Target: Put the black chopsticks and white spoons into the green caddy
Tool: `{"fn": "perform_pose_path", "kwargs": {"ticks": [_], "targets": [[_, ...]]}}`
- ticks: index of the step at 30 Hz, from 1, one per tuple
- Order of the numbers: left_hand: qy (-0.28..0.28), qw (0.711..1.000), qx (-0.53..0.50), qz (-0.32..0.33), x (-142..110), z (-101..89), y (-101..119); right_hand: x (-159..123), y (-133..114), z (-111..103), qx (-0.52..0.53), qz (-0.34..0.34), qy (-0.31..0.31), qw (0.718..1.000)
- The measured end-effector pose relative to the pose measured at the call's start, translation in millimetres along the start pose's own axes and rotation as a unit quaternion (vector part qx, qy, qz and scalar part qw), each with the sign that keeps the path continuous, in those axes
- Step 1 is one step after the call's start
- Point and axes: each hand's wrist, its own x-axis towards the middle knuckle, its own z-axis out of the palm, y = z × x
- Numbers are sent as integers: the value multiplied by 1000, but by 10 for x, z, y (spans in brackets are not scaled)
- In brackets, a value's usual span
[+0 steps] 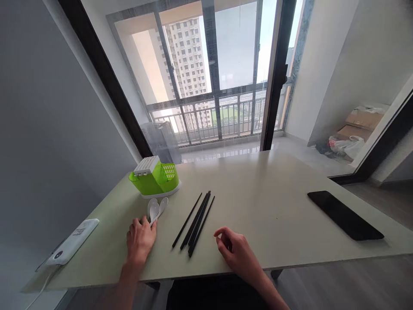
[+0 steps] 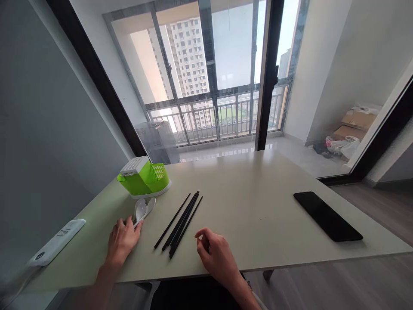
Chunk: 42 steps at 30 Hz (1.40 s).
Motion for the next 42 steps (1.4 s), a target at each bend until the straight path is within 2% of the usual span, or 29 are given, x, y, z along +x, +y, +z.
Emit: {"fn": "perform_pose_path", "kwargs": {"ticks": [5, 14, 19, 25, 27, 29, 32, 34, 42], "targets": [[-58, 998, -19, 35, -25, -28, 71, -6, 20, 18, 2, 3, 2, 1000], [-66, 995, -51, 58, -62, -5, 300, -3, 21, 14, -2, -14, 11, 1000], [-56, 988, -103, 96, -164, -206, 668, -4, 23, 15, -2, -8, 9, 1000], [-95, 959, -135, 230, -358, -466, 1322, -4, 37, 26, -12, -15, 17, 1000], [-103, 951, -128, 262, -405, -496, 1502, 6, 68, 24, -16, -14, 49, 999], [-107, 948, -116, 277, -446, -514, 1642, 21, 108, 20, -30, -14, 113, 993], [-121, 945, -104, 287, -495, -534, 1783, 44, 162, 29, -60, -27, 201, 977], [-130, 944, -102, 286, -518, -540, 1848, 52, 188, 53, -77, -37, 221, 971], [-158, 948, -90, 260, -558, -501, 1992, 50, 301, 144, -147, -16, 174, 973]]}}
